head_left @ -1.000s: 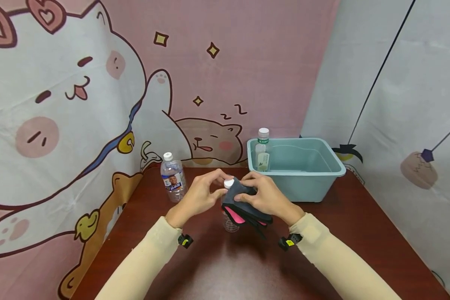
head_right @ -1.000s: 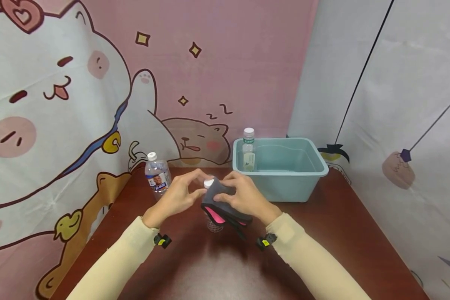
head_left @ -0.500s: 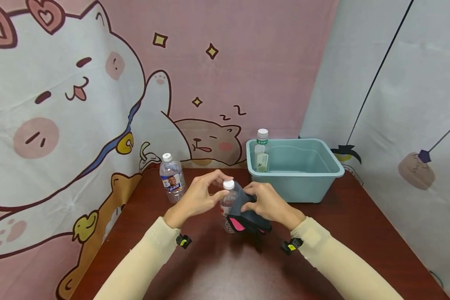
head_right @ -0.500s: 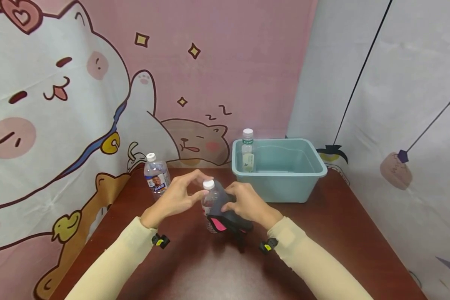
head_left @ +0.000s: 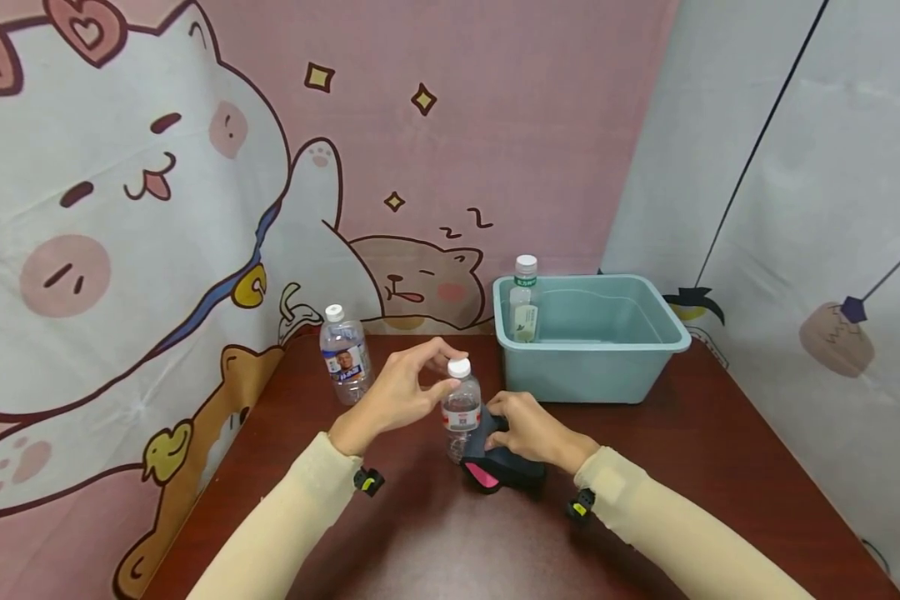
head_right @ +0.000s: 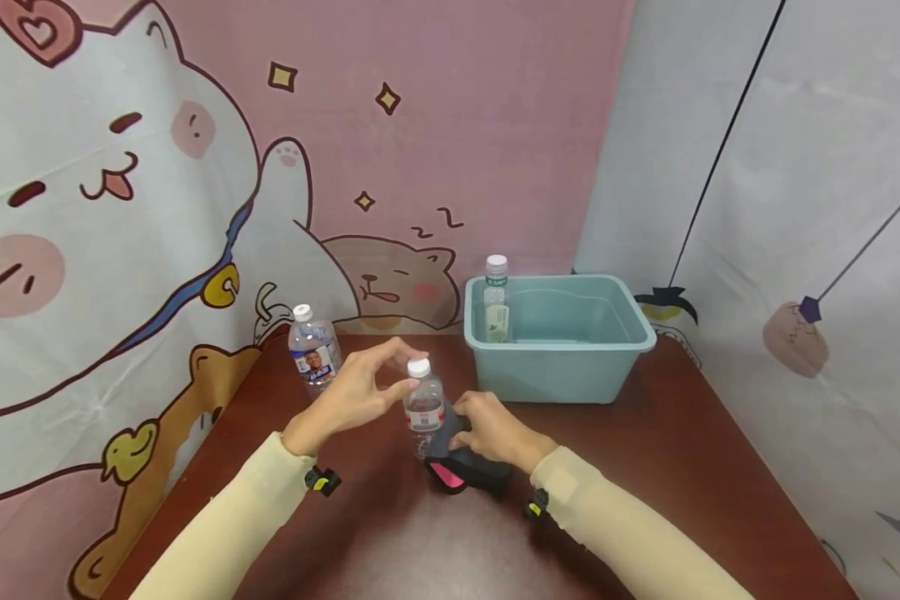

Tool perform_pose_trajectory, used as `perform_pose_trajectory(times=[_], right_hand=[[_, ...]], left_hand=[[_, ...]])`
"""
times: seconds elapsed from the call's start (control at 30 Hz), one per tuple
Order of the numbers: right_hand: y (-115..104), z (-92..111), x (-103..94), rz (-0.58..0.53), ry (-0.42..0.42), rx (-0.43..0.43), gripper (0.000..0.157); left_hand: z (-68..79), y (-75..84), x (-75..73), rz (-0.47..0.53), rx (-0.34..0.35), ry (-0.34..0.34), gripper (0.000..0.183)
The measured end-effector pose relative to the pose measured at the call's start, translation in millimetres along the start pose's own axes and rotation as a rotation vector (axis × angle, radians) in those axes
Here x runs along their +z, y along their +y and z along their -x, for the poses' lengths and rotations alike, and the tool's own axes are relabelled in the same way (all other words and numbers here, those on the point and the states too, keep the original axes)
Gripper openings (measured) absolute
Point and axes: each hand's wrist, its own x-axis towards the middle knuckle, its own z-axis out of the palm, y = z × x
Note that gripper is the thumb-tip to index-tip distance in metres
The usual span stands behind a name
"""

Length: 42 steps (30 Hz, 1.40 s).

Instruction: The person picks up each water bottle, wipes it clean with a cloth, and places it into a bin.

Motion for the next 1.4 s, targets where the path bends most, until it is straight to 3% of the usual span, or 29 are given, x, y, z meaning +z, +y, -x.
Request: perform_pose_trajectory(times=[0.3, 0.83, 1.03, 1.4], right_hand=[[7, -1, 10.4, -0.049, -0.054, 0.036, 0.03], [6, 2, 9.0, -0.074, 0.018, 0.024, 0.034], [4, 1, -0.1, -0.093, 0.069, 0.015, 0.038], [-15, -6, -28.4, -0.117, 0.178, -0.021, 0.03]], left_hand=[[0.7, 2.8, -1.5, -0.005, -0.012, 0.0, 0.034], [1.3, 1.8, 0.2, -0.039, -0.006, 0.001, 0.034], [1.1, 0.7, -0.2, -0.038, -0.01, 0.0, 0.034], [1.7, 0.8, -1.2, -0.006, -0.026, -0.003, 0.033]])
